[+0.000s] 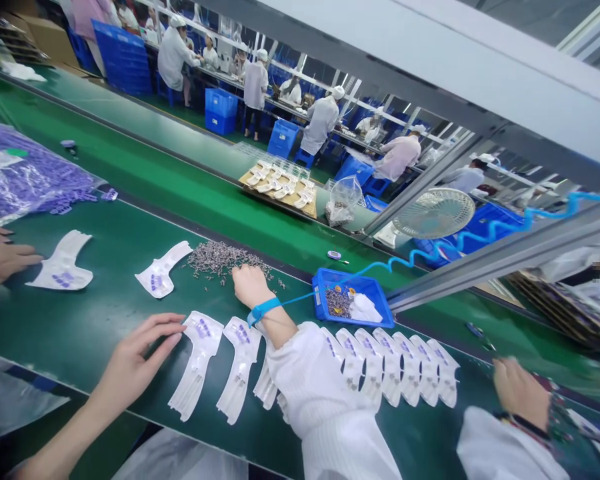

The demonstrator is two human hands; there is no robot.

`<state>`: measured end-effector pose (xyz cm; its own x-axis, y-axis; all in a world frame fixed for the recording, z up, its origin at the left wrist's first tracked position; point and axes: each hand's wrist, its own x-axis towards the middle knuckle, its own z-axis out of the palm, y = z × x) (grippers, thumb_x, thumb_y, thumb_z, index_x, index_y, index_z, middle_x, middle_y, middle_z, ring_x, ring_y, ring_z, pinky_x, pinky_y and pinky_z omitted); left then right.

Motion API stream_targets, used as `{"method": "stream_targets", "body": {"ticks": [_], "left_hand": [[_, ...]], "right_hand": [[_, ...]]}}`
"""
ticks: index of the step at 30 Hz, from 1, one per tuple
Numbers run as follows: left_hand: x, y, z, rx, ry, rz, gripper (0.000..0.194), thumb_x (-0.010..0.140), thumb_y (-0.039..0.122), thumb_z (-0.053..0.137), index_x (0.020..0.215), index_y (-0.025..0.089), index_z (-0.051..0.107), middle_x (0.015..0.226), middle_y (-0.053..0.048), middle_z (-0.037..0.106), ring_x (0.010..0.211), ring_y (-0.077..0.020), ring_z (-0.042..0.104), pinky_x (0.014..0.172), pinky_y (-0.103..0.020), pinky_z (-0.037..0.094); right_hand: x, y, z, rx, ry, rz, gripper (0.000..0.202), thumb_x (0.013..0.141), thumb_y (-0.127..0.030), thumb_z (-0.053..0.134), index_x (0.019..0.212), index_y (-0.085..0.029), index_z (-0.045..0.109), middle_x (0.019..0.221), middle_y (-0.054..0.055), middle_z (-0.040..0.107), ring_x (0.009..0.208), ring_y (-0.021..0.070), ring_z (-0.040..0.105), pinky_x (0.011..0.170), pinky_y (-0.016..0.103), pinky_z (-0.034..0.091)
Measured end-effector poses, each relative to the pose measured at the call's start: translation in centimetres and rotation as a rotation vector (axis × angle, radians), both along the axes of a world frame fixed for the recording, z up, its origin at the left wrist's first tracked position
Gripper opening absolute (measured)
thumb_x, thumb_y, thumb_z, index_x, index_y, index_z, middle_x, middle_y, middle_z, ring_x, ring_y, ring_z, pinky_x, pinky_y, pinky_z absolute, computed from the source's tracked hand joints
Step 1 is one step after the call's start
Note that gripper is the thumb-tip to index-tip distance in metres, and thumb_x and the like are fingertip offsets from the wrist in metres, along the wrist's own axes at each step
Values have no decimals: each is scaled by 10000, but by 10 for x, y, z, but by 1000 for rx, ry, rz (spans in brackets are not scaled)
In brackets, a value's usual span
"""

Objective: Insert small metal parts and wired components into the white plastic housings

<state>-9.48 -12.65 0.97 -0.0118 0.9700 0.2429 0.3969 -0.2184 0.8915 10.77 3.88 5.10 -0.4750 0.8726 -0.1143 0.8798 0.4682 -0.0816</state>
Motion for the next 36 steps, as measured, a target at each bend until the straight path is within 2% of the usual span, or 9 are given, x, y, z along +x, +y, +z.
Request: {"method": "stream_targets", "body": {"ticks": [4, 8, 10, 13, 18, 22, 24, 29, 36], "left_hand": [[9, 8, 9, -164, -287, 26, 252, 846, 452, 674, 933, 227, 747, 1027, -67, 729, 981, -239, 690, 872, -356, 573], [26, 20, 21, -414, -710, 37, 465, 760, 476, 768, 1095, 158, 713, 953, -100, 770, 858, -234, 731, 818, -378, 607], [34, 25, 25, -440, -872, 40, 487, 722, 445, 809, 1084, 132, 720, 963, -112, 772, 837, -220, 733, 822, -366, 606], [41, 28, 27, -411, -960, 67, 403, 648, 375, 866, 943, 122, 760, 898, -97, 773, 738, -180, 716, 757, -316, 605], [37, 18, 23, -315, -779, 90, 297, 651, 361, 854, 836, 147, 763, 749, -50, 755, 653, -166, 693, 678, -284, 596], [32, 0, 17, -111, -361, 77, 178, 798, 344, 736, 907, 203, 749, 893, -36, 770, 797, -199, 721, 770, -307, 594], [32, -7, 14, -36, -224, 65, 150, 845, 315, 688, 951, 216, 726, 919, -24, 765, 823, -193, 723, 791, -299, 590], [34, -19, 13, 27, -102, 75, 153, 881, 261, 635, 1024, 216, 668, 915, -17, 758, 816, -181, 732, 778, -285, 598], [32, -39, 5, 52, -17, 4, 147, 941, 251, 560, 1061, 227, 641, 926, -23, 756, 794, -183, 735, 746, -280, 597]], "right_hand": [[-2, -19, 11, 11, 45, 17, 185, 851, -78, 500, 967, -146, 626, 1018, 134, 661, 928, 245, 632, 831, 341, 443], [-11, -61, 23, 24, 416, 136, 173, 863, -91, 455, 924, -195, 579, 966, 35, 650, 922, 166, 580, 847, 285, 421], [-15, -80, 28, 27, 596, 203, 162, 866, -91, 451, 902, -200, 565, 934, 25, 642, 911, 167, 551, 842, 298, 412], [-17, -99, 33, 25, 651, 246, 167, 914, -106, 424, 908, -199, 562, 922, 37, 637, 893, 177, 525, 832, 318, 416], [-12, -115, 35, -73, 771, 229, 210, 928, -99, 441, 1009, -194, 610, 973, 42, 678, 906, 164, 572, 856, 310, 444], [-11, -126, 32, -263, 904, -62, 145, 917, -187, 521, 961, -190, 659, 887, 15, 691, 788, 135, 605, 715, 250, 460], [-11, -131, 29, -356, 906, -143, 123, 898, -206, 550, 889, -186, 671, 822, 2, 686, 726, 124, 592, 657, 231, 443], [-11, -137, 25, -444, 871, -157, 112, 859, -192, 566, 786, -179, 651, 715, -16, 633, 640, 108, 535, 591, 213, 399], [-9, -146, 20, -619, 737, -106, 115, 882, -201, 517, 796, -191, 592, 643, -35, 557, 555, 96, 476, 509, 200, 336]]}}
